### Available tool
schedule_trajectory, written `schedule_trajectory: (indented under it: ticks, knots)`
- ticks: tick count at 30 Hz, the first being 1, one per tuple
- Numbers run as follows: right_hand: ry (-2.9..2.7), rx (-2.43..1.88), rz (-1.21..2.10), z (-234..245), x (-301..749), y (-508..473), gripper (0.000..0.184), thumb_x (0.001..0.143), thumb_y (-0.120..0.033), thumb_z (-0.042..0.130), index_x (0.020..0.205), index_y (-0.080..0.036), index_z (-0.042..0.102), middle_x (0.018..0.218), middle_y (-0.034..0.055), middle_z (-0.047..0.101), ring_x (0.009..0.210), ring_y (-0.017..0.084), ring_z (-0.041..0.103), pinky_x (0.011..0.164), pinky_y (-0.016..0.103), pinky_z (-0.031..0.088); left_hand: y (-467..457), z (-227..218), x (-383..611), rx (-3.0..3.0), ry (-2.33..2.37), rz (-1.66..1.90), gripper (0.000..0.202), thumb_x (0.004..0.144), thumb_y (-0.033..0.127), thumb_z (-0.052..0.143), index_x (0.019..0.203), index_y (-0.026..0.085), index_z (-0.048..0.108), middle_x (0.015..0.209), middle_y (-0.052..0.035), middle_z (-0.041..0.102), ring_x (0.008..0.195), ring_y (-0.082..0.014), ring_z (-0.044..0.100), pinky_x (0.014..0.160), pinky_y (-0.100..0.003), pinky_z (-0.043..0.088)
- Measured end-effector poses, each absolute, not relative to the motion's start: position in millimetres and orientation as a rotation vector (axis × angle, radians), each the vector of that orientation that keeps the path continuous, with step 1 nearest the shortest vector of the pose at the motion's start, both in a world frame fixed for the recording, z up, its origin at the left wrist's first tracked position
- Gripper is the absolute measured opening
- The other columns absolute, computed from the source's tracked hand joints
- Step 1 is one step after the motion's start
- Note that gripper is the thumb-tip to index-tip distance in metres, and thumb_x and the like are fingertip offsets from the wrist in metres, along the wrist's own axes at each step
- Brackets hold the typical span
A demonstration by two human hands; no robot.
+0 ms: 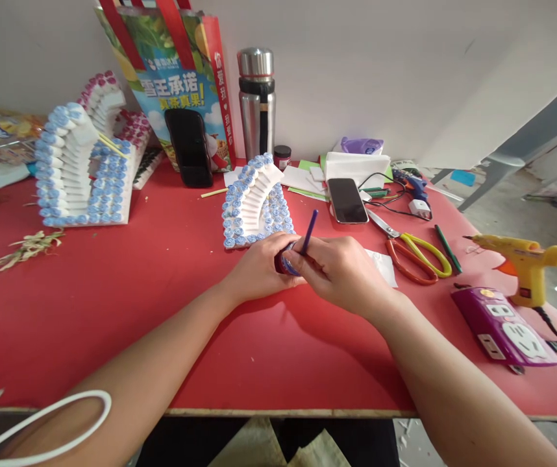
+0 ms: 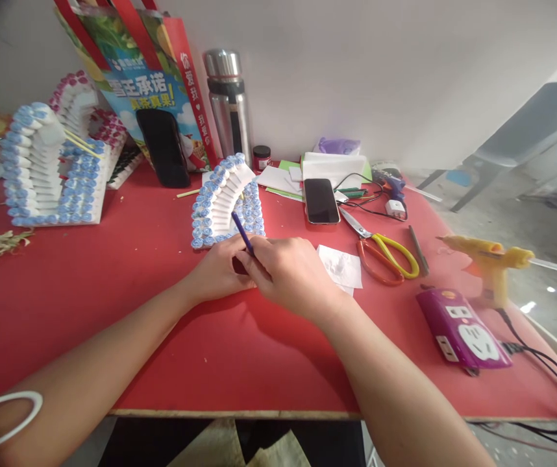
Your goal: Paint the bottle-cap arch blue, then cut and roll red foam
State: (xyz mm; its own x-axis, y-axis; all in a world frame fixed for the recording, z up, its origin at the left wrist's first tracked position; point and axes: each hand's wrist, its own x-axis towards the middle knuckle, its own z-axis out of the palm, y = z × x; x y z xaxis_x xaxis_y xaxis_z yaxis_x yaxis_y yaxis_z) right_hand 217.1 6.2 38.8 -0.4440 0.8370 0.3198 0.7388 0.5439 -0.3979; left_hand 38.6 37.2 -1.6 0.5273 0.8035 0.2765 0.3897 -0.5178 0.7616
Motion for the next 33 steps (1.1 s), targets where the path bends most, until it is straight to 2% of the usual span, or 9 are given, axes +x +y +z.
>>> schedule_trajectory:
  ticks: [12,23,33]
  knots:
    - [-2.31,-1.282,0.256,36.9,216.1,6.7,0.026,0.097,-0.033,0.049,0.084,-0.016,0.064,0.056,-0.0013,0.052,0.049,0.01,0.04,0.051,0.027,0.017,39.1,-3.4,39.2,2.143,0.952,0.838,0.031,0.073,0.019,0.069,0.103,0.02,0.062,0.106,-0.0036,0.068,0.1,-0.0222,0.065,0.089,-0.033,0.053]
    - [-2.333,-1.315,0.282,38.9,215.1,6.4,0.025,0.098,-0.034,0.048,0.091,-0.017,0.065,0.06,0.0004,0.058,0.051,0.012,0.044,0.053,0.027,0.017,39.6,-4.1,39.3,2.152,0.945,0.815,0.022,0.075,0.022,0.068,0.095,0.02,0.061,0.103,-0.0035,0.067,0.099,-0.022,0.064,0.087,-0.033,0.052]
    - [-2.386,-1.28,0.197,37.8,214.2,6.0,0.027,0.1,-0.034,0.045,0.091,-0.016,0.064,0.06,0.0011,0.056,0.053,0.013,0.043,0.053,0.028,0.017,38.2,-4.1,39.9,2.165,0.943,0.818,0.028,0.075,0.017,0.064,0.102,0.019,0.062,0.105,-0.0054,0.067,0.099,-0.0222,0.064,0.086,-0.034,0.052]
